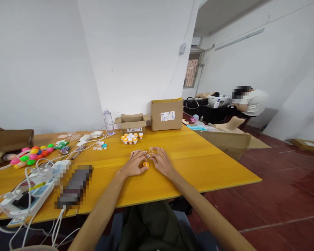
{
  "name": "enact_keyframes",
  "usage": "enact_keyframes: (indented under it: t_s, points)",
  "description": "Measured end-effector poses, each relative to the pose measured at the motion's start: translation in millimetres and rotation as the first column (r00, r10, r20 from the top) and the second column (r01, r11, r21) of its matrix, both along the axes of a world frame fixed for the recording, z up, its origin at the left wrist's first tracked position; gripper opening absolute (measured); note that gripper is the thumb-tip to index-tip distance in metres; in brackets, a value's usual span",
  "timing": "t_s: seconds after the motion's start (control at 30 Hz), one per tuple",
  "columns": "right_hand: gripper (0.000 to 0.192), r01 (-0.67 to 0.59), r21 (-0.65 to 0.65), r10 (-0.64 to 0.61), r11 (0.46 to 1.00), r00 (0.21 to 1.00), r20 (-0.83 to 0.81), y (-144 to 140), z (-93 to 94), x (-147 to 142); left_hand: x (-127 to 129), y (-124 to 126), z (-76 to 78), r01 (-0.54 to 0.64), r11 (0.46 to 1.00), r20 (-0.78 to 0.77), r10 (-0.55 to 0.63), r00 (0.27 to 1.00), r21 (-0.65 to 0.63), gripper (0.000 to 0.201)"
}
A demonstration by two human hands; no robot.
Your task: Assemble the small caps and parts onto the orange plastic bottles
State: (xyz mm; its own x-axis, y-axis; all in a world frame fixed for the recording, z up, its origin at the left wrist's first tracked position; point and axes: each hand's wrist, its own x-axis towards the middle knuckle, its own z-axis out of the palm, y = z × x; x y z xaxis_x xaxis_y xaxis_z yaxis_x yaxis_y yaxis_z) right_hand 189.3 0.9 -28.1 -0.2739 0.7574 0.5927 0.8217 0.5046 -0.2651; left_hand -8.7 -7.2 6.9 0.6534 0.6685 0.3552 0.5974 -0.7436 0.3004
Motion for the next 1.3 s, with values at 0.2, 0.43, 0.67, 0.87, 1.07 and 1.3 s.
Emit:
enact_keyframes:
  t_s: [0.2, 0.43, 0.67, 0.87, 1.07, 1.3]
  points:
    - [0.020, -0.110, 0.012, 0.110, 0.994, 0.994, 0.007, -2, 3.6, 1, 0, -1, 2.6, -0.015, 1.000, 0.000, 0.015, 1.000, -0.016, 0.015]
    - [0.018, -0.050, -0.005, 0.050, 0.999, 0.999, -0.020, 3, -1.5, 1, -2, 1, 0.3, -0.029, 1.000, 0.004, 0.029, 1.000, 0.008, 0.014]
    - [0.017, -0.009, 0.018, 0.010, 1.000, 0.998, -0.061, 3, -1.2, 3, -3, 3, 0.0, -0.022, 0.999, 0.004, 0.022, 1.000, 0.033, 0.014]
    - [0.012, -0.093, 0.042, 0.092, 0.995, 0.995, 0.031, -7, 4.9, 7, -5, 4, -1.2, -0.050, 0.998, 0.011, 0.050, 0.999, 0.026, 0.012]
    - [0.015, -0.120, 0.031, 0.118, 0.992, 0.991, 0.068, -7, 5.9, 10, -7, 5, -2.8, -0.059, 0.998, 0.016, 0.059, 0.998, 0.009, 0.015]
    - [0.016, -0.136, 0.022, 0.134, 0.990, 0.989, 0.066, -7, 6.2, 11, -8, 3, 0.2, -0.047, 0.998, 0.000, 0.048, 0.999, 0.032, 0.013]
